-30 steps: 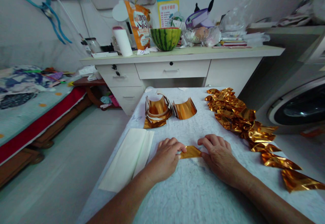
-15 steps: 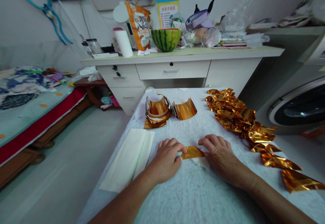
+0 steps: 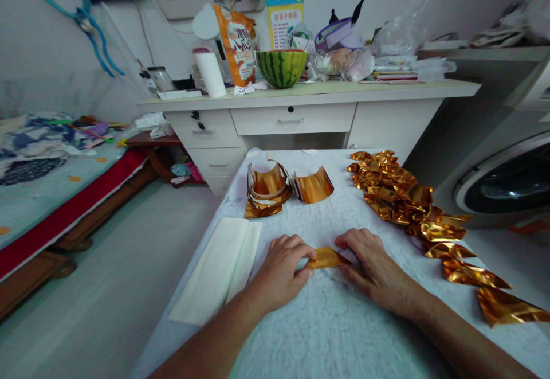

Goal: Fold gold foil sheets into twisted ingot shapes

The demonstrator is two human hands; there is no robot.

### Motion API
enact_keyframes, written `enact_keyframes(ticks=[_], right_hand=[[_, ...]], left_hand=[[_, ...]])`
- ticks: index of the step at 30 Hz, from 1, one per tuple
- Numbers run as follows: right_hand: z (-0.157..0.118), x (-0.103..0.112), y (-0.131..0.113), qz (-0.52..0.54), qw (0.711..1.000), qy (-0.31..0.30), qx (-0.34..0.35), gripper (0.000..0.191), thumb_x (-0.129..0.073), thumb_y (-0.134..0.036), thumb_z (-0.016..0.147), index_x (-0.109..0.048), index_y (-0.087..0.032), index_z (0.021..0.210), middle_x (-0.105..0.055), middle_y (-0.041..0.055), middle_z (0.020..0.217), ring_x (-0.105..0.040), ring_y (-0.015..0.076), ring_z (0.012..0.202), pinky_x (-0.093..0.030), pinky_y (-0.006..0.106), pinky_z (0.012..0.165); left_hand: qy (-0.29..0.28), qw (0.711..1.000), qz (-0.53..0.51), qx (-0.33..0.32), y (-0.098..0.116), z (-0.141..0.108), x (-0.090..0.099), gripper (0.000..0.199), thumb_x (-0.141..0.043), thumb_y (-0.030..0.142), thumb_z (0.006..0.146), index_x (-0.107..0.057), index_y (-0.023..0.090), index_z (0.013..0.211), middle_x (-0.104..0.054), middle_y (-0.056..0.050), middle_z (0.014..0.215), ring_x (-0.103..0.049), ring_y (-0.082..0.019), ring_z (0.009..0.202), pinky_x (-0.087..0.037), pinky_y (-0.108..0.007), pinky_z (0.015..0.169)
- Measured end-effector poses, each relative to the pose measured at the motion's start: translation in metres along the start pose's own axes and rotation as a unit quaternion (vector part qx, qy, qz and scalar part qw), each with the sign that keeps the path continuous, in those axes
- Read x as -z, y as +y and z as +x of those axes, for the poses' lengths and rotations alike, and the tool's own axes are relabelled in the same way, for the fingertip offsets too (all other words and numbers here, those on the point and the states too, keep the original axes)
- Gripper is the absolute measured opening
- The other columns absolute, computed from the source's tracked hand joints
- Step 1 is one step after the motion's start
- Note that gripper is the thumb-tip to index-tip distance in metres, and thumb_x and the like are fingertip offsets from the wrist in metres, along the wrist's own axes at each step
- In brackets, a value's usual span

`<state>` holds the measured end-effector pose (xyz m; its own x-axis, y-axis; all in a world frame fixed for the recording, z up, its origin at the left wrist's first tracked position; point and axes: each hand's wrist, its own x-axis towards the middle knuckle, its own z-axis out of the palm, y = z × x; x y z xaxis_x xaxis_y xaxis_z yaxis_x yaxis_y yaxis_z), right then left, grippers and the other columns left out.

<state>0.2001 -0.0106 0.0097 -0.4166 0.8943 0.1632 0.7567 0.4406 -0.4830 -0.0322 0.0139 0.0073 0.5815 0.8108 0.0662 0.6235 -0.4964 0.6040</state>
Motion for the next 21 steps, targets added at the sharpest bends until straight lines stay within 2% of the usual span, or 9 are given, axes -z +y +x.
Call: enact_keyframes(ticks=[4,10,16,21], right_hand=[[0.0028,-0.0024,-0.008,-0.016,1.0,-0.012,0.0,0.024,-0.058,-0.012,0.081,-0.057,-0.022,0.103,-0.059,0.0046,0.094,-0.05,0.0226,0.088,-0.035,0.037,0.078],[0.0047,-0.0039,-0.0059,-0.005,1.0,-0.02,0.005,0.011,-0.053,-0.017,0.09,-0.06,-0.022,0.096,-0.06,0.0043,0.089,-0.051,0.0214,0.085,-0.035,0.037,0.076],[0.0036,-0.0001,-0.0059,0.01,1.0,-0.021,0.01,0.008,-0.052,-0.019,0.091,-0.06,-0.021,0.094,-0.06,0.0048,0.088,-0.052,0.0214,0.085,-0.036,0.037,0.076],[0.0038,0.002,-0.0072,0.027,1.0,-0.01,0.012,0.016,-0.045,-0.019,0.095,-0.061,-0.02,0.09,-0.06,0.0053,0.086,-0.053,0.0207,0.084,-0.039,0.036,0.076]], left_hand=[[0.013,1.0,0.017,-0.02,0.0009,0.0011,-0.0018,0.017,-0.059,0.013,0.082,-0.063,0.023,0.096,-0.061,-0.001,0.098,-0.052,-0.021,0.098,-0.037,-0.036,0.089],[0.023,0.999,0.033,-0.03,0.0022,0.002,-0.0033,0.019,-0.064,0.014,0.08,-0.063,0.021,0.098,-0.061,-0.001,0.095,-0.053,-0.021,0.093,-0.04,-0.035,0.085],[0.042,0.999,-0.013,-0.024,0.0021,0.0027,-0.0054,0.014,-0.055,0.019,0.091,-0.066,0.022,0.1,-0.063,-0.002,0.094,-0.057,-0.018,0.09,-0.042,-0.031,0.082],[0.06,0.996,-0.061,-0.012,0.0056,0.0033,-0.0028,0.015,-0.052,0.02,0.093,-0.067,0.02,0.096,-0.064,-0.002,0.09,-0.059,-0.017,0.088,-0.043,-0.028,0.08]])
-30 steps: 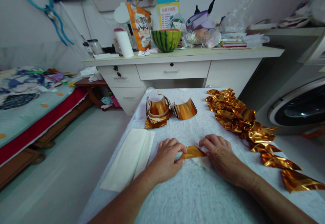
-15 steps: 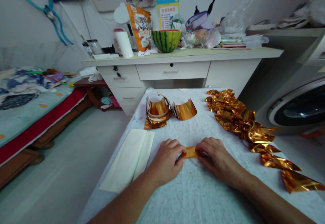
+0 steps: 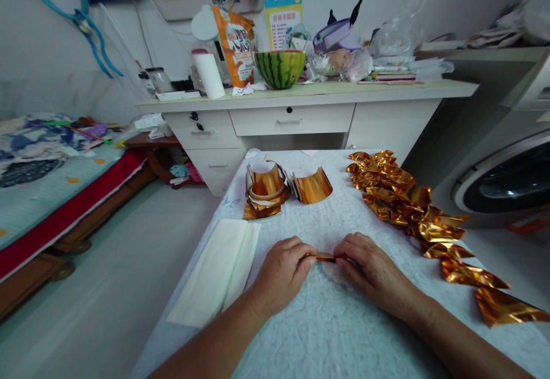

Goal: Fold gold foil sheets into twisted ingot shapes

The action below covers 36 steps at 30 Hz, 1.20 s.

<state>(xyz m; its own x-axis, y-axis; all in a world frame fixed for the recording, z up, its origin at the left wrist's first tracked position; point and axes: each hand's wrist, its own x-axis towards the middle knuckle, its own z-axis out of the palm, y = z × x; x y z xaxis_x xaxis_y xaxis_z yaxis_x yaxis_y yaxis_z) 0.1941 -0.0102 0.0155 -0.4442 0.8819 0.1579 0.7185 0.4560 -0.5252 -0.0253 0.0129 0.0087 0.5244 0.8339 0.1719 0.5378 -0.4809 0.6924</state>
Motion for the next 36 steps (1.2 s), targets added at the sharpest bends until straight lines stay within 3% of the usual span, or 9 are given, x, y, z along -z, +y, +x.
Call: enact_keyframes(ticks=[11,19,24,29,32,36], right_hand=[[-0.002,-0.003,0.0,0.02,0.999,0.008,-0.035,0.017,-0.044,-0.023,0.096,-0.06,-0.02,0.096,-0.064,0.0049,0.087,-0.057,0.0195,0.083,-0.043,0.033,0.074],[-0.002,-0.002,-0.001,0.025,0.999,0.015,-0.025,0.013,-0.046,-0.02,0.094,-0.058,-0.021,0.092,-0.061,0.0037,0.085,-0.057,0.0188,0.082,-0.042,0.031,0.071],[-0.002,-0.007,0.004,0.019,0.999,0.028,-0.018,0.011,-0.046,-0.018,0.094,-0.055,-0.021,0.087,-0.058,0.0035,0.085,-0.054,0.0186,0.082,-0.041,0.031,0.071],[-0.002,-0.012,0.007,-0.001,0.999,0.024,-0.039,0.011,-0.054,-0.012,0.085,-0.052,-0.02,0.09,-0.059,0.0047,0.089,-0.054,0.0209,0.085,-0.041,0.034,0.075],[-0.001,-0.014,0.007,-0.008,0.997,0.032,-0.068,0.017,-0.058,-0.018,0.083,-0.052,-0.019,0.099,-0.06,0.0065,0.092,-0.054,0.0225,0.086,-0.041,0.037,0.076],[0.001,-0.012,0.002,-0.022,0.998,0.012,-0.056,0.008,-0.055,-0.023,0.088,-0.055,-0.02,0.095,-0.06,0.0056,0.09,-0.054,0.0231,0.086,-0.039,0.038,0.076]], left_hand=[[0.013,0.999,-0.041,0.009,0.003,0.0,0.002,0.017,-0.05,0.018,0.092,-0.066,0.019,0.093,-0.063,-0.002,0.086,-0.06,-0.016,0.082,-0.044,-0.027,0.076],[0.019,0.999,-0.03,0.001,0.004,-0.001,0.002,0.016,-0.049,0.022,0.094,-0.065,0.019,0.095,-0.062,-0.003,0.09,-0.06,-0.017,0.087,-0.044,-0.028,0.078],[0.008,1.0,0.014,0.003,0.001,-0.002,-0.002,0.014,-0.052,0.015,0.089,-0.062,0.021,0.097,-0.064,-0.003,0.095,-0.058,-0.019,0.092,-0.043,-0.031,0.082],[0.005,0.998,0.058,0.018,-0.001,-0.004,-0.007,0.033,-0.056,0.008,0.079,-0.055,0.022,0.109,-0.064,-0.003,0.101,-0.056,-0.021,0.093,-0.043,-0.035,0.084],[-0.007,0.998,0.065,0.018,0.0,-0.003,-0.008,0.027,-0.055,0.007,0.08,-0.056,0.022,0.102,-0.064,-0.002,0.096,-0.056,-0.02,0.09,-0.042,-0.035,0.083],[-0.011,0.997,0.07,0.017,0.001,-0.003,-0.007,0.021,-0.059,0.01,0.079,-0.057,0.022,0.096,-0.064,-0.002,0.093,-0.055,-0.02,0.089,-0.041,-0.035,0.081]])
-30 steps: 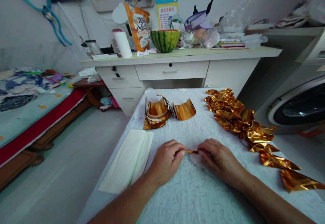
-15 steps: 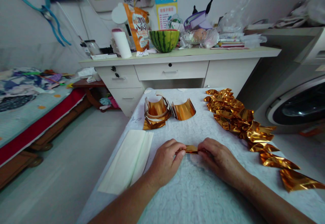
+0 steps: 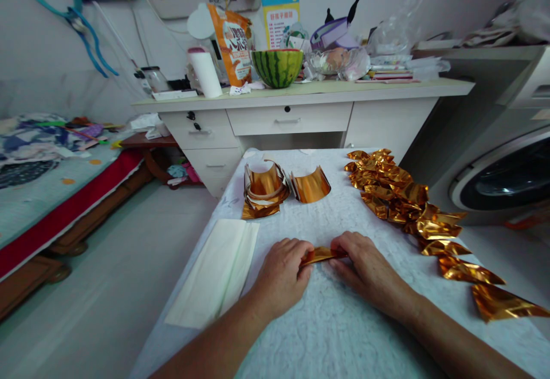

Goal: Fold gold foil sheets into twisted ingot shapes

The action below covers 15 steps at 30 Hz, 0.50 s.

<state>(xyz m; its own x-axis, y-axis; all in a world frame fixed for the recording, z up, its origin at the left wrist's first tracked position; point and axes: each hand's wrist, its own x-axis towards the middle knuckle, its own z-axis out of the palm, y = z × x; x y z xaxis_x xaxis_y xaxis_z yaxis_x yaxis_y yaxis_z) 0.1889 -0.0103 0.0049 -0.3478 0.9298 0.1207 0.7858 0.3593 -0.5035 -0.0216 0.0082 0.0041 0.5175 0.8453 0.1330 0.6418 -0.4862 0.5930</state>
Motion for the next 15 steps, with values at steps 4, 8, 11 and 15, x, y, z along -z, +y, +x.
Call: enact_keyframes(ticks=[4,8,11,15], right_hand=[[0.0008,0.001,-0.0025,-0.004,1.0,-0.002,0.005,0.006,-0.055,-0.021,0.088,-0.056,-0.02,0.094,-0.059,0.0053,0.09,-0.053,0.0226,0.087,-0.038,0.037,0.076],[0.0001,-0.0019,0.0,0.002,1.0,0.003,0.005,0.008,-0.055,-0.017,0.087,-0.056,-0.02,0.094,-0.06,0.0048,0.092,-0.052,0.0214,0.086,-0.038,0.037,0.077],[-0.0005,-0.0037,0.0018,0.001,1.0,0.004,0.006,0.015,-0.058,-0.02,0.086,-0.056,-0.02,0.101,-0.06,0.0055,0.093,-0.052,0.0224,0.088,-0.037,0.038,0.077],[0.0004,-0.0036,0.0009,0.001,1.0,0.0,0.005,0.019,-0.059,-0.022,0.085,-0.057,-0.02,0.104,-0.059,0.0061,0.094,-0.052,0.0233,0.089,-0.037,0.039,0.077]], left_hand=[[0.004,1.0,-0.009,0.003,-0.0001,-0.001,-0.0008,0.03,-0.069,0.02,0.077,-0.056,0.022,0.104,-0.064,-0.002,0.097,-0.056,-0.022,0.091,-0.041,-0.036,0.082],[0.014,1.0,-0.007,0.024,-0.0005,-0.0006,-0.002,0.037,-0.069,0.021,0.078,-0.054,0.021,0.112,-0.063,-0.002,0.092,-0.057,-0.022,0.088,-0.042,-0.034,0.079],[0.015,0.999,-0.005,0.029,-0.0005,0.0001,-0.0027,0.03,-0.068,0.019,0.079,-0.056,0.021,0.105,-0.063,-0.001,0.088,-0.057,-0.021,0.085,-0.041,-0.033,0.077],[0.017,0.999,-0.005,0.037,-0.0007,0.0003,-0.004,0.022,-0.066,0.017,0.079,-0.056,0.022,0.098,-0.062,0.0,0.085,-0.057,-0.02,0.083,-0.04,-0.031,0.074]])
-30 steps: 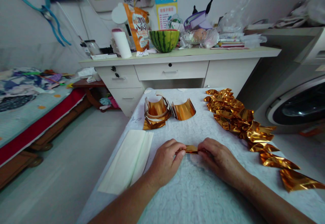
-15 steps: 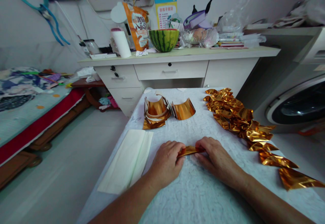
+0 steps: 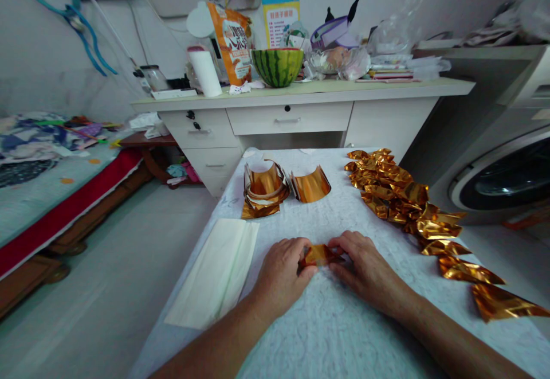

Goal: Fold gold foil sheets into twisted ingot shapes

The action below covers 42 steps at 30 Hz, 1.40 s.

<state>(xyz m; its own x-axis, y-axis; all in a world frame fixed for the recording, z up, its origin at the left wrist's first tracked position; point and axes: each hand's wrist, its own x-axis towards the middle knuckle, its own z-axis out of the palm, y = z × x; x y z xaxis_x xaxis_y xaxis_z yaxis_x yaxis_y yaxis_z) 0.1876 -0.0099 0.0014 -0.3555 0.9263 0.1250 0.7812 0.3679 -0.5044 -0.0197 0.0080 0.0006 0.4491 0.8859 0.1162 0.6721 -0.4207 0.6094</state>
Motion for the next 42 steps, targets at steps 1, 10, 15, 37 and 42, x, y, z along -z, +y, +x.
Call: enact_keyframes(ticks=[1,10,15,37,42], right_hand=[[0.0,0.0,0.0,0.002,1.0,0.0,-0.001,0.017,-0.059,-0.021,0.085,-0.058,-0.02,0.102,-0.059,0.0059,0.093,-0.052,0.023,0.088,-0.037,0.038,0.077],[0.003,-0.001,-0.002,0.006,1.0,-0.003,-0.012,0.005,-0.059,-0.016,0.086,-0.061,-0.02,0.083,-0.059,0.0038,0.087,-0.053,0.021,0.085,-0.037,0.036,0.075],[0.004,0.0,-0.003,-0.012,1.0,-0.013,-0.014,0.01,-0.056,-0.015,0.088,-0.063,-0.02,0.083,-0.059,0.0037,0.085,-0.053,0.0211,0.085,-0.036,0.036,0.075],[0.011,-0.005,-0.008,-0.06,0.997,-0.033,-0.047,0.014,-0.049,-0.015,0.09,-0.061,-0.018,0.082,-0.061,0.0059,0.085,-0.051,0.0205,0.081,-0.031,0.034,0.072],[0.01,-0.005,-0.011,-0.069,0.996,-0.022,-0.053,0.014,-0.049,-0.015,0.09,-0.061,-0.018,0.082,-0.061,0.0058,0.085,-0.05,0.0206,0.081,-0.03,0.034,0.072]], left_hand=[[0.001,1.0,-0.001,0.002,0.0,0.0,0.0,0.022,-0.065,0.016,0.079,-0.055,0.022,0.098,-0.062,0.001,0.083,-0.057,-0.019,0.082,-0.04,-0.031,0.073],[-0.014,1.0,0.013,-0.018,0.003,0.0,0.003,0.011,-0.066,0.017,0.081,-0.056,0.02,0.08,-0.061,0.0,0.085,-0.055,-0.019,0.084,-0.039,-0.031,0.074],[-0.002,1.0,0.011,-0.019,0.004,0.0,0.003,0.004,-0.064,0.017,0.083,-0.063,0.02,0.084,-0.058,-0.003,0.093,-0.054,-0.02,0.092,-0.042,-0.032,0.08],[-0.038,0.993,0.113,-0.013,0.002,0.01,0.0,0.013,-0.056,0.022,0.091,-0.06,0.018,0.079,-0.063,-0.003,0.084,-0.057,-0.021,0.084,-0.041,-0.032,0.076],[-0.032,0.99,0.135,-0.019,0.003,0.009,-0.002,0.012,-0.053,0.022,0.092,-0.059,0.018,0.082,-0.062,-0.004,0.087,-0.057,-0.022,0.086,-0.042,-0.034,0.077]])
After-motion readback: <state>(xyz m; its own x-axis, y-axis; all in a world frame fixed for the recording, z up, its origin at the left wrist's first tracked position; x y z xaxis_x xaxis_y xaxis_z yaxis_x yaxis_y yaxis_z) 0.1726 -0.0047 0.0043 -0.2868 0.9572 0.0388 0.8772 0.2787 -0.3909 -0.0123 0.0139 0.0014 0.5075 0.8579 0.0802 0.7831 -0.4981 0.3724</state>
